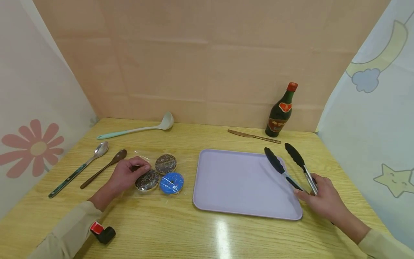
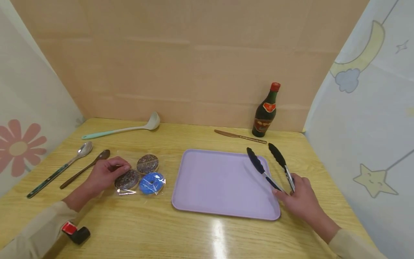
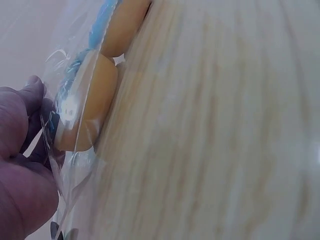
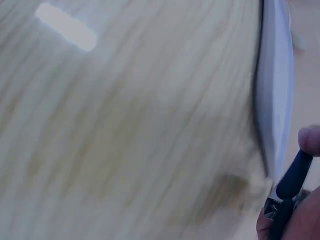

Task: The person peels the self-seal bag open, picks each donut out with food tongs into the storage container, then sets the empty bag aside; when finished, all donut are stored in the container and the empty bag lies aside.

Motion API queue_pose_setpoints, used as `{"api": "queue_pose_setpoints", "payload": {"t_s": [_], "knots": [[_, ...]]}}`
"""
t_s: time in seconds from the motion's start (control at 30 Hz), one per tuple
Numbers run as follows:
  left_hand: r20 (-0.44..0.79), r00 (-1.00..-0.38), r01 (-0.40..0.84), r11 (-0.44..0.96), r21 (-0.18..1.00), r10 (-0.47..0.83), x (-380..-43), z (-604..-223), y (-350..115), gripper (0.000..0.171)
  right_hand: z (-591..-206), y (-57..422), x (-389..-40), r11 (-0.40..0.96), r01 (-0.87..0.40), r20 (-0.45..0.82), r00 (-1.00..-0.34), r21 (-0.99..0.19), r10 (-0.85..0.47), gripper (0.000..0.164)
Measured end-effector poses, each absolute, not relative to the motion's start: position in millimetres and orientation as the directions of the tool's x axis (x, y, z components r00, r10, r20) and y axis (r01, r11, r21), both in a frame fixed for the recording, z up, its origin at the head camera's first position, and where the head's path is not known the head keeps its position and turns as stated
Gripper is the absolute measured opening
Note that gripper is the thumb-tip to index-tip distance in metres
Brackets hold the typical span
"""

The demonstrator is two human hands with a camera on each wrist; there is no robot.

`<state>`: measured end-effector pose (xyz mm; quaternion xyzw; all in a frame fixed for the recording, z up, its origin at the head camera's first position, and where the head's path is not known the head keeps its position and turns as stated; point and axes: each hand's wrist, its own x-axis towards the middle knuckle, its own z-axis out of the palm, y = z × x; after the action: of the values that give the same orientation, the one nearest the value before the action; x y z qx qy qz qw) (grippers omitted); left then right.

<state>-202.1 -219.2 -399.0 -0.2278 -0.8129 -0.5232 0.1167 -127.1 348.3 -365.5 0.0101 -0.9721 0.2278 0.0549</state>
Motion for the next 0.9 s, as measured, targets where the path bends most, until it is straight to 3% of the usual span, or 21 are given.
{"api": "queue_pose_setpoints", "payload": {"t_s": [0.4, 0.9], "knots": [[0.403, -0.881, 0.469, 0.355, 0.809, 0.248, -201, -400, -220, 0.007, -358, 276, -126, 0.77, -0.454, 0.33, -0.885, -0.448, -0.329, 0.062], [0.434, -0.871, 0.491, 0.352, 0.797, 0.232, -192, -385, -210, 0.006, -351, 216, -141, 0.709, -0.577, 0.194, -0.813, -0.406, -0.55, 0.065]]}}
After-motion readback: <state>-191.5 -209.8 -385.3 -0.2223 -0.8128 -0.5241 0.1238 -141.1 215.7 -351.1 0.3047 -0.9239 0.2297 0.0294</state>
